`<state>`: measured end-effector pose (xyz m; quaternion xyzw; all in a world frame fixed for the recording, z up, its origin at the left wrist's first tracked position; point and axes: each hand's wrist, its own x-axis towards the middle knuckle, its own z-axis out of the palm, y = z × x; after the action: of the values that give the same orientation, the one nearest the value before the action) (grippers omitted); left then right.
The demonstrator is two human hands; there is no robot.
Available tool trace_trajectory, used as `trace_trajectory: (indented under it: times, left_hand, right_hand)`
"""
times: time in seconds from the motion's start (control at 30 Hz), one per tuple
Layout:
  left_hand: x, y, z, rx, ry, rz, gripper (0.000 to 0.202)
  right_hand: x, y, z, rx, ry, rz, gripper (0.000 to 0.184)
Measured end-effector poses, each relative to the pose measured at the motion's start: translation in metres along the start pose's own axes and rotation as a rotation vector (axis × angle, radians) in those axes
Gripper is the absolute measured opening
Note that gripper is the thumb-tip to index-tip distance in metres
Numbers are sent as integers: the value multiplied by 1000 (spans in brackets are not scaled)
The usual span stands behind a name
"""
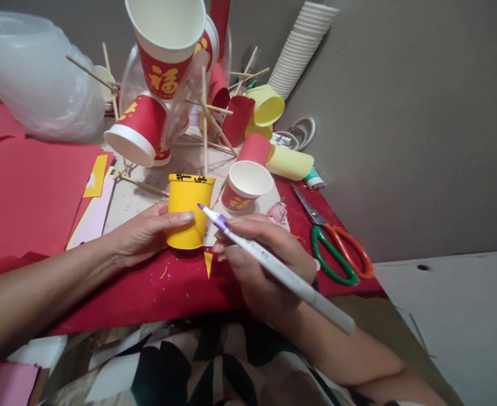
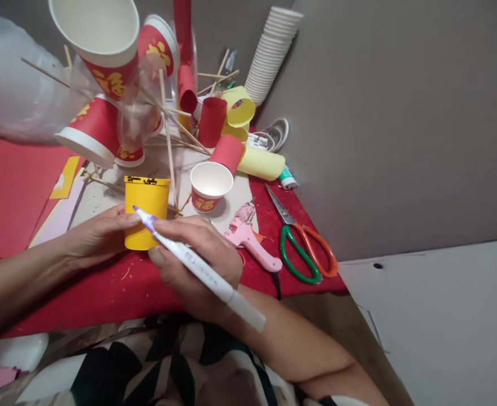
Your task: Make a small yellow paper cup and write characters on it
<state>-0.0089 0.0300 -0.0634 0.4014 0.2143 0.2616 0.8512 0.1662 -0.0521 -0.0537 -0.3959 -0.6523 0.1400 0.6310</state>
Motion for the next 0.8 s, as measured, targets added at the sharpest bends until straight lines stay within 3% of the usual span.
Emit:
trace_trajectory:
  times: [0.1, 0.27, 0.43, 0.63, 0.8]
  left_hand:
    - [-1, 3, 0, 11, 84, -31, 35]
    - [-4, 9, 8, 81, 183, -53, 43]
    - [-2, 10, 10, 71, 233, -63, 50]
    - [0, 4, 5, 62, 145, -34, 45]
    - [-1, 4, 7, 21, 105, -38, 47]
  right_hand:
    - [3, -7, -3, 30, -30, -163, 23]
    - [5, -7, -12, 2, -132, -281, 23]
    - [8, -9, -22, -5, -108, -235, 24]
    - [8, -8, -14, -143, 138, -117, 17]
    - [5, 0, -8, -188, 209, -8, 10]
